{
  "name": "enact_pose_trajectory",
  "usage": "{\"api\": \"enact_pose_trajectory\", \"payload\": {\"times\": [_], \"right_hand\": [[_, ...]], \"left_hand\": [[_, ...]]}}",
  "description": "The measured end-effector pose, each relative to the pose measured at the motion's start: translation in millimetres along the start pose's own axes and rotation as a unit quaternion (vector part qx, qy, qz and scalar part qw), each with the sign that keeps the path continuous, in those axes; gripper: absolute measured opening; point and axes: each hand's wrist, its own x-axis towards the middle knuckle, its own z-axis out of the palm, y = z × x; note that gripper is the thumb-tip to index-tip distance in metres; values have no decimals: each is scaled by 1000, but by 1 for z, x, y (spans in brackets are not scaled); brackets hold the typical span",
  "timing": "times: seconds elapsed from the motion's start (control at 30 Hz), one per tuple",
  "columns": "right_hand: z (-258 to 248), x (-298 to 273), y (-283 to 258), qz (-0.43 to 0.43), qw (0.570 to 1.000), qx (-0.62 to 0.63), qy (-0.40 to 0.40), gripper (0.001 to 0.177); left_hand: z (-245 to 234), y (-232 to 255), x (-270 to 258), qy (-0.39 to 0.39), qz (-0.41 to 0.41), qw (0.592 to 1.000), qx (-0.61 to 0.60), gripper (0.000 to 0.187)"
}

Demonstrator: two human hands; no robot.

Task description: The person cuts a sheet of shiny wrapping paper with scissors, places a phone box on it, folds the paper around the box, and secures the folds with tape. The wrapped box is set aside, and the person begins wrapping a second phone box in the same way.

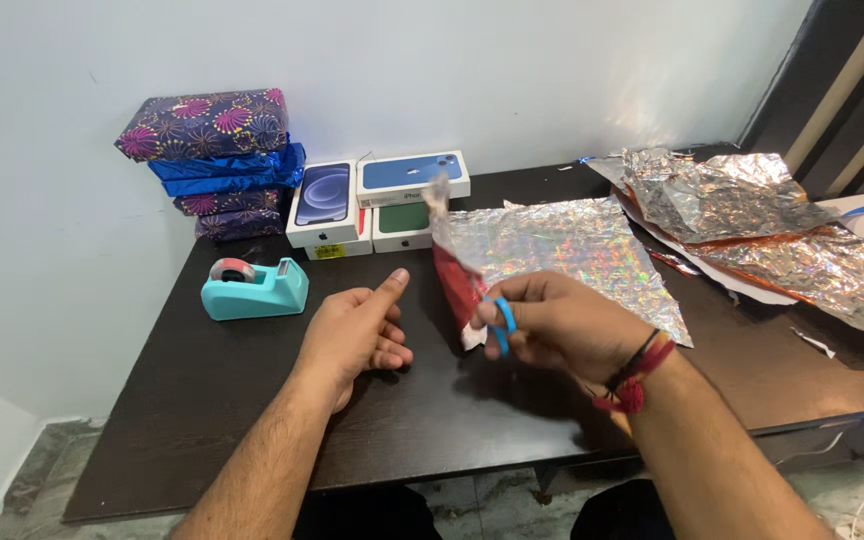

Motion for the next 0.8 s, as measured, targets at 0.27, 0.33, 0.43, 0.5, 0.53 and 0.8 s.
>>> {"api": "enact_pose_trajectory", "payload": {"times": [0.27,0.33,0.43,0.5,0.53,0.8], "right_hand": [[10,5,2,20,989,-127,-73,26],[14,6,3,32,983,-160,-89,26],[11,5,3,28,974,-171,-144,25],[3,-1,4,40,972,-167,-162,24],[-5,-5,3,54,972,-166,-157,24],[-23,16,10,-77,956,-168,228,32]], "left_hand": [[3,8,-1,15,-37,999,-28,63],[5,7,-1,16,-33,999,-10,59],[7,4,0,6,-12,1000,10,49],[7,1,0,-2,-6,1000,-22,40],[7,1,2,-5,-4,1000,-26,39],[8,5,1,44,-6,999,30,54]]}}
